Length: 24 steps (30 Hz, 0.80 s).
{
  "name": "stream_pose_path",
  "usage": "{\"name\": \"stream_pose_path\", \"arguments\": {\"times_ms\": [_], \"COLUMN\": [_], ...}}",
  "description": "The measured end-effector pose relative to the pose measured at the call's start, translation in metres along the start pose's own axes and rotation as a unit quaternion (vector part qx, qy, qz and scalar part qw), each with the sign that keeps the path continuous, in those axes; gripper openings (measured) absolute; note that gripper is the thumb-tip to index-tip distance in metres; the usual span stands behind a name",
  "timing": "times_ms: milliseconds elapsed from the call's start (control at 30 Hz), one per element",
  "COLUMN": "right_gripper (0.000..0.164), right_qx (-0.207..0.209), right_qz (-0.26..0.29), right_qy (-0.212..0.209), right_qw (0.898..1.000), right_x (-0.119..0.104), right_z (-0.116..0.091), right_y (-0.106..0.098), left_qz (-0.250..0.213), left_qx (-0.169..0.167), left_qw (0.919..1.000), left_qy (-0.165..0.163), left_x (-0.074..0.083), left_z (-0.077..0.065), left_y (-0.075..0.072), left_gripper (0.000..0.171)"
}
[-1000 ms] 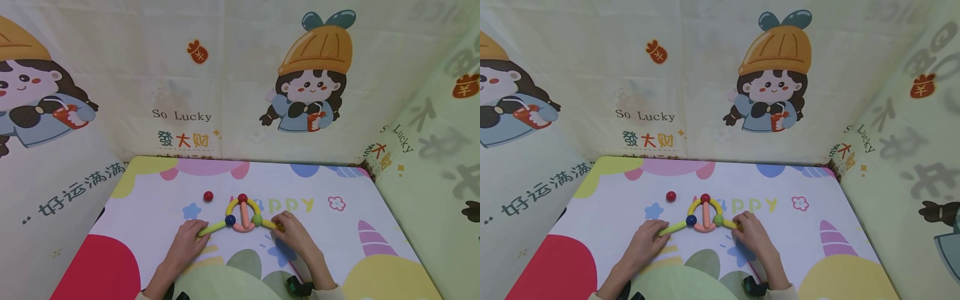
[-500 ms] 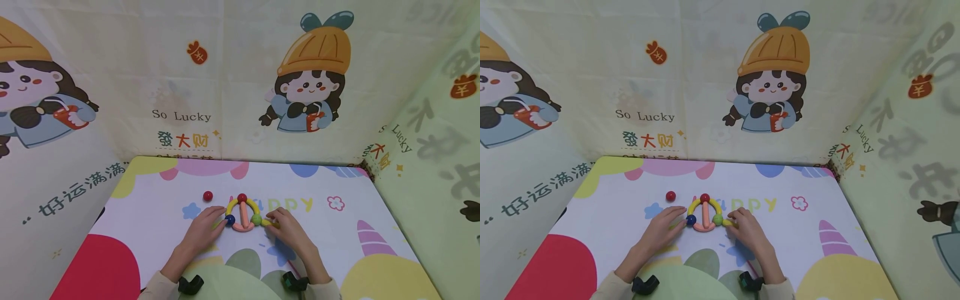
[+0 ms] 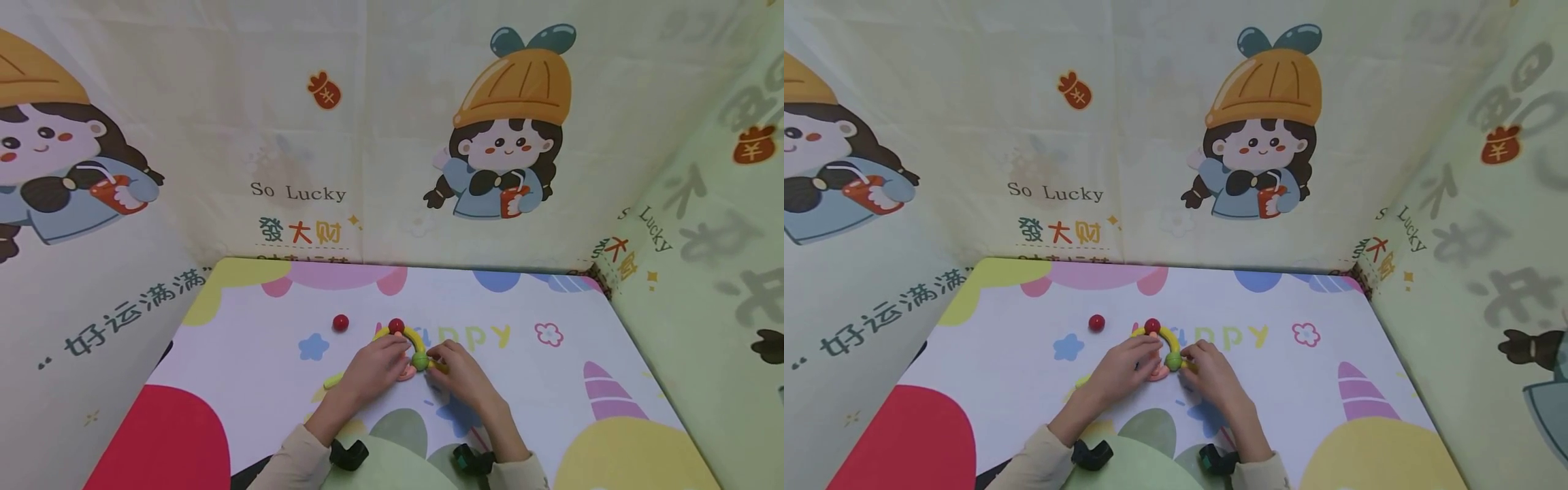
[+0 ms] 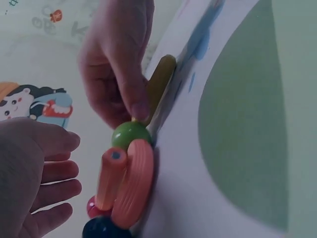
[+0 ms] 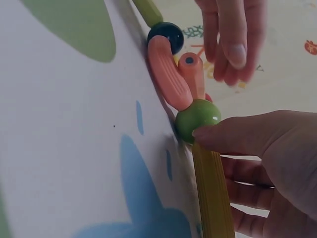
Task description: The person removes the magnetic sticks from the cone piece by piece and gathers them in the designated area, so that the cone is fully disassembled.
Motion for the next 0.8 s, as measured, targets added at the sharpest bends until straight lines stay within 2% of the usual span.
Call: {"name": "stream_pose_path", "arguments": {"times_ms": [167,300,533,800], "right_gripper": [0.02,0.017,0.016,0.015], "right_qx": [0.003,0.007,0.02,0.025], "right_qz": [-0.008,-0.013,-0.032,-0.037], "right_qy": [0.004,0.001,-0.019,-0.022], "right_qw": [1.0,1.0,0.999,0.999], "right_x": [-0.001,-0.001,0.0,-0.001], "right_z": [0.0,-0.001,-0.001,0.0], "right_y": [0.001,0.002,0.005,0.004], "left_qz": [-0.007,0.002,0.012,0.001], "left_qx": [-0.049,-0.06,-0.047,-0.024], "left_qw": [0.9985,0.9982,0.9984,0.9991], "left_qy": [-0.022,-0.007,0.029,0.036], "left_x": [0.005,0.008,0.012,0.008], "left_z": [0.004,0.005,0.005,0.003], "left_y": [0.016,0.026,0.032,0.036], "left_gripper": [0.035,0.033,0.03,0.03]}}
Point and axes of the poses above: each hand's wrist, its own z-axis towards the middle knuckle, its own y-axis out of the palm, x = y × z, the point moved 4 cm from there along z, towards the middle knuckle, and after that the axes turned 1 degree about -y, right-handed, at the moved point
